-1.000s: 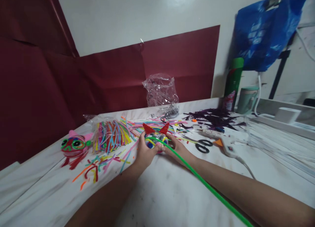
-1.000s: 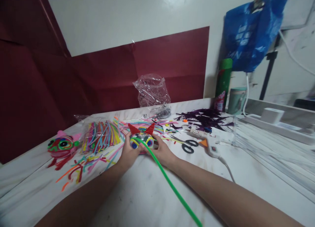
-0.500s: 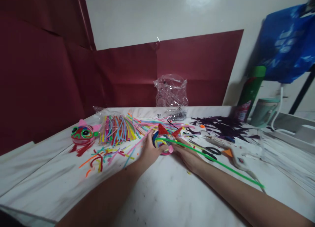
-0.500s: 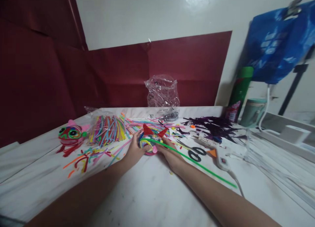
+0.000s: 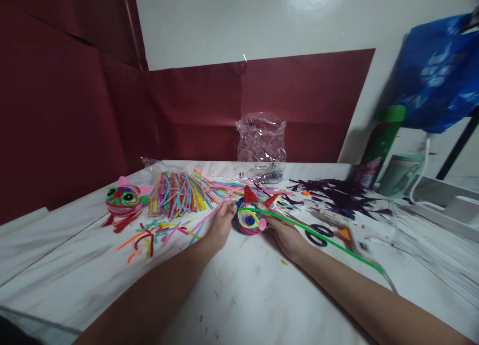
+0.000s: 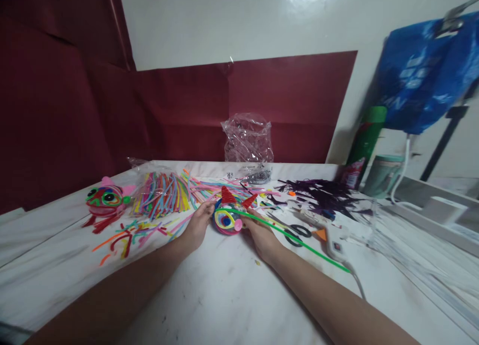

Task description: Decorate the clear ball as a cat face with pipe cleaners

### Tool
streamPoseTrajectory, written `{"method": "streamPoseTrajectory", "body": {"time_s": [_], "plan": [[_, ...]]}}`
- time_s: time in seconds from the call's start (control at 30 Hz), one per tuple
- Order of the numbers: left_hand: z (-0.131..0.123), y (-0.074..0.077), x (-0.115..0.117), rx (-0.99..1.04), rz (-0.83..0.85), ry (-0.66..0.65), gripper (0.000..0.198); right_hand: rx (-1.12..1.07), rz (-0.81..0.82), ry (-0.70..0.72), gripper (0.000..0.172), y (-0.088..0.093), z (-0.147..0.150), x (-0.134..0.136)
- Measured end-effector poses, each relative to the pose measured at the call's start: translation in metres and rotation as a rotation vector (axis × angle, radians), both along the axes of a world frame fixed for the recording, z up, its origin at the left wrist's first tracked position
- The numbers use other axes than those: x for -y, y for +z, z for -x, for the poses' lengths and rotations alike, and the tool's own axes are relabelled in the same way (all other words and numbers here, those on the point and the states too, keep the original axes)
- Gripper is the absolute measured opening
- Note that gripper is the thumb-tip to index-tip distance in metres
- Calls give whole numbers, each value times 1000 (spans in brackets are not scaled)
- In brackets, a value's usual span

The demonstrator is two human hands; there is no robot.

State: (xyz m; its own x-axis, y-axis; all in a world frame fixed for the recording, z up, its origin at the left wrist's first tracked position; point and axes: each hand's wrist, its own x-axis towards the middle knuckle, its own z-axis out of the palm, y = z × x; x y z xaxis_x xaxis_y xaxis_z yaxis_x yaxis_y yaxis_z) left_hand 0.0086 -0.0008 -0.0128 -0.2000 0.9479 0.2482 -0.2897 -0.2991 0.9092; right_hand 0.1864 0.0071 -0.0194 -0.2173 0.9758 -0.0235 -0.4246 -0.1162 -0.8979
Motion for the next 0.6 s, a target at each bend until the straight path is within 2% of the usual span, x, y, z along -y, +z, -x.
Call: {"method": "streamPoseTrajectory", "body": {"time_s": [0.1, 0.23, 0.33, 0.6], "plan": [[-1, 2, 0, -25, 14, -11, 35, 16, 12, 1, 21, -1, 0, -1], [-1, 6, 0, -43, 20, -23, 36, 23, -9, -3, 27, -1, 1, 0], [0, 6, 0, -57, 21, -25, 37, 15, -11, 2, 23, 1, 2, 1], [3, -2, -5, -98, 19, -26, 41, 28, 26, 20, 20, 8, 2, 3]]}}
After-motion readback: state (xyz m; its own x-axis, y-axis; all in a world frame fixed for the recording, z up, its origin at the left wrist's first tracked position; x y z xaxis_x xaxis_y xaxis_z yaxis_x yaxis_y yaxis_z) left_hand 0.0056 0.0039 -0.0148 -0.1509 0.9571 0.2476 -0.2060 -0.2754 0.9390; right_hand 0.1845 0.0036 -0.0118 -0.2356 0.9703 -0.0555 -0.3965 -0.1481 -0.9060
